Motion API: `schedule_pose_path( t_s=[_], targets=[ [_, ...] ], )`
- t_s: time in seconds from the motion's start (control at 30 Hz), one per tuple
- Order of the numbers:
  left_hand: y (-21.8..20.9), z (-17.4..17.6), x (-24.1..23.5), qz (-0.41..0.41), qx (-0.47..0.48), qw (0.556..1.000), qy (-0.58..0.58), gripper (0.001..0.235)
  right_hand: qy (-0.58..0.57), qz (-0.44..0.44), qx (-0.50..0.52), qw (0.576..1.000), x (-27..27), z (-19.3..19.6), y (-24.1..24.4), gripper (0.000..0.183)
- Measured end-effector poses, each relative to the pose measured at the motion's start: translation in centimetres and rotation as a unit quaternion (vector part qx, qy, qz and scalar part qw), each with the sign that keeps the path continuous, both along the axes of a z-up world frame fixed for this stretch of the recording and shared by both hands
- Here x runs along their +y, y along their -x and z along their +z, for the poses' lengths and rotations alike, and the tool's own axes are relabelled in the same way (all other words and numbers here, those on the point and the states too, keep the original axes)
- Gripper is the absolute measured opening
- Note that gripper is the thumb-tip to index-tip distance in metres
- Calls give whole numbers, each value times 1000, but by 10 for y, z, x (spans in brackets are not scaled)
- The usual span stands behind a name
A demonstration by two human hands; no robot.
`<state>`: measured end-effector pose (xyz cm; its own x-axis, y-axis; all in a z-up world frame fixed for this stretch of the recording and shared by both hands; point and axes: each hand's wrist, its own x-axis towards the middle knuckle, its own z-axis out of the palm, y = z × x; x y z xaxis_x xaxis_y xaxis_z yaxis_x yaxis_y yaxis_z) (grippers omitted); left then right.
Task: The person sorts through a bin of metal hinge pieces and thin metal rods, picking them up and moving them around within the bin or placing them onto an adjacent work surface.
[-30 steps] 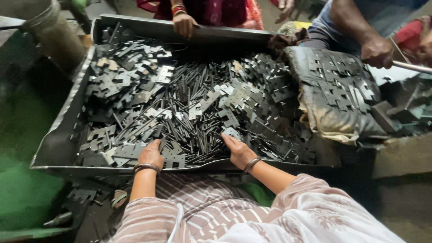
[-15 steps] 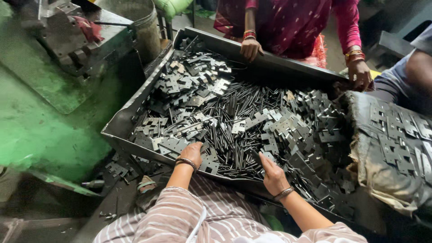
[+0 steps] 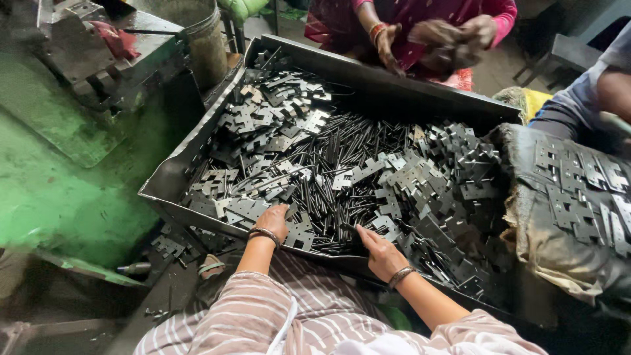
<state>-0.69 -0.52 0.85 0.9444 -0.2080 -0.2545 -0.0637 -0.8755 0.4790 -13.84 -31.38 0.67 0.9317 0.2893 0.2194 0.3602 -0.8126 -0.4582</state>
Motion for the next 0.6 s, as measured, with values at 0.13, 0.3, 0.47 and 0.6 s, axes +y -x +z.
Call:
schedule_pose_path(
  t_s=[0.13, 0.3, 0.47, 0.6],
  targets=[
    [-5, -15, 4, -24, -14, 1000, -12, 50, 7, 23, -12, 1000, -2, -7, -4, 80],
    [-17, -36, 12, -30, -37, 999, -2, 52, -1, 22, -6, 1000, -1, -8, 0, 80],
    [-15, -39, 15, -29, -61, 997, -27, 46, 10, 10, 26, 1000, 3, 4, 3, 84],
    [-13, -26, 11, -24, -31, 998, -54, 37, 7, 25, 16, 1000, 2, 7, 4, 83]
  ],
)
